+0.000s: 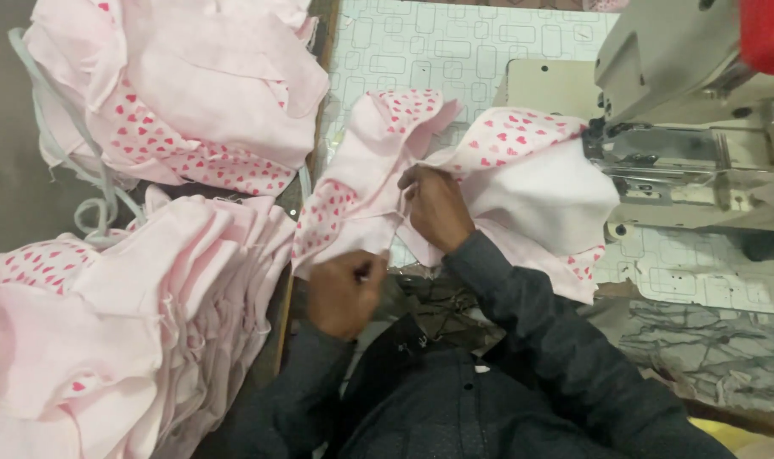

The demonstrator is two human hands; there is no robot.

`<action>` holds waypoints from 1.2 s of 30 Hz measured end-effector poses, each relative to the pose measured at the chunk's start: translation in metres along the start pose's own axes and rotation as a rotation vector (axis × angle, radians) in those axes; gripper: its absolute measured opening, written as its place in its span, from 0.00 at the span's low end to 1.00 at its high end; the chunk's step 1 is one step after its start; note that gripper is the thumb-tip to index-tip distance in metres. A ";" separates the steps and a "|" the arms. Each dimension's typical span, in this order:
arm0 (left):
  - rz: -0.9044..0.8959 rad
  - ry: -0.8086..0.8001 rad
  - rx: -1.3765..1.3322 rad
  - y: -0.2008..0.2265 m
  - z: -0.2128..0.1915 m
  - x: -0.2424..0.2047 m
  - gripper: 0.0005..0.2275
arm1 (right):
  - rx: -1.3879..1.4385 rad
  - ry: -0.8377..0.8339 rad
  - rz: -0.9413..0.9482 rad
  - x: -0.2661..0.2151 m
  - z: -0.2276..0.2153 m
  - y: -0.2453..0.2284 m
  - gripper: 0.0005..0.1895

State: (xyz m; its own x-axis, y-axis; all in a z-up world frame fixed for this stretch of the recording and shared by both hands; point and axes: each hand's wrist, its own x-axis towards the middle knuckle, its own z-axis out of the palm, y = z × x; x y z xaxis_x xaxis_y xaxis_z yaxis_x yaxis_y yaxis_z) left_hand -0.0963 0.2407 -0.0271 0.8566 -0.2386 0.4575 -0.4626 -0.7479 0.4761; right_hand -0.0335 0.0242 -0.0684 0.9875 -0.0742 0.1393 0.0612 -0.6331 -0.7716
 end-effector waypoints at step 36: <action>-0.413 0.399 -0.309 -0.019 0.021 0.074 0.35 | -0.189 -0.494 -0.142 0.070 -0.097 -0.176 0.28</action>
State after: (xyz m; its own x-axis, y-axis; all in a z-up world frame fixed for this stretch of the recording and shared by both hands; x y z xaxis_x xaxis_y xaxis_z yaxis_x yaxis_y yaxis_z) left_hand -0.0192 0.2243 -0.0187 0.8550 0.3228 0.4059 -0.2088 -0.5021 0.8392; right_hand 0.0106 0.0558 0.1378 0.9249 0.3643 -0.1089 0.2171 -0.7412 -0.6352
